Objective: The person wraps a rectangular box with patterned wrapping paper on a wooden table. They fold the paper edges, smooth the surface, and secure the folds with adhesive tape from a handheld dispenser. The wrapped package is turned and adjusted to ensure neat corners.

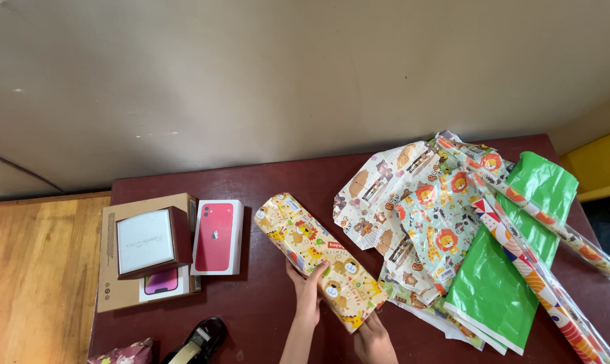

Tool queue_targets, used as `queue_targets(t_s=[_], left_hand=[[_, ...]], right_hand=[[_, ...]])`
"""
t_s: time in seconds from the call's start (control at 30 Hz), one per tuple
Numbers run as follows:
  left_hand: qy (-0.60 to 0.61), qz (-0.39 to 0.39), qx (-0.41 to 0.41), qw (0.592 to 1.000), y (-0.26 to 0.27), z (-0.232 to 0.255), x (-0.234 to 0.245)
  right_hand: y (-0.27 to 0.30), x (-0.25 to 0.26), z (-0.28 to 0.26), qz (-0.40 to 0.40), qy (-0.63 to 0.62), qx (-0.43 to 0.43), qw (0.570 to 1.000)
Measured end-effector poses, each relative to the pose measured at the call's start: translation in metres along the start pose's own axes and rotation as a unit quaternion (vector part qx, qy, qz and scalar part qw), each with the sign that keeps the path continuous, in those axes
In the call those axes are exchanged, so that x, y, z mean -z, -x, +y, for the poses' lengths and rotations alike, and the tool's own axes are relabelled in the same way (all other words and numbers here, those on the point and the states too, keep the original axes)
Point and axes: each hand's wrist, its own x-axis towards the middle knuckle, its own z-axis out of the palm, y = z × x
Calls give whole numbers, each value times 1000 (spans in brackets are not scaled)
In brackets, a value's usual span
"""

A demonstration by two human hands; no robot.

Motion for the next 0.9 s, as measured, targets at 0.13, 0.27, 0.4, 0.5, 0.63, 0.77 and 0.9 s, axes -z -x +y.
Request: queue_targets(t_s=[0.13,0.27,0.4,0.5,0.63,0.77,0.9], left_hand=[[-61,-10,-15,998,2,5,3],[-61,-36,18,997,5,7,5],[-74,-30,42,996,9,8,7],[-92,-26,55,994,11,6,9],[-82,-32,45,995,15,3,12],[-63,-30,40,997,14,-1,15],[-106,-4,68,992,3,-12,19]], right_hand=[[0,-5,10,-52,86,102,990],[3,-12,17,-98,101,91,986],[2,-12,19,-127,86,53,987],[2,-12,18,-86,94,100,987],[4,-14,16,-83,115,130,981],[4,-18,14,-105,126,100,981],[4,-16,17,-106,124,81,983]])
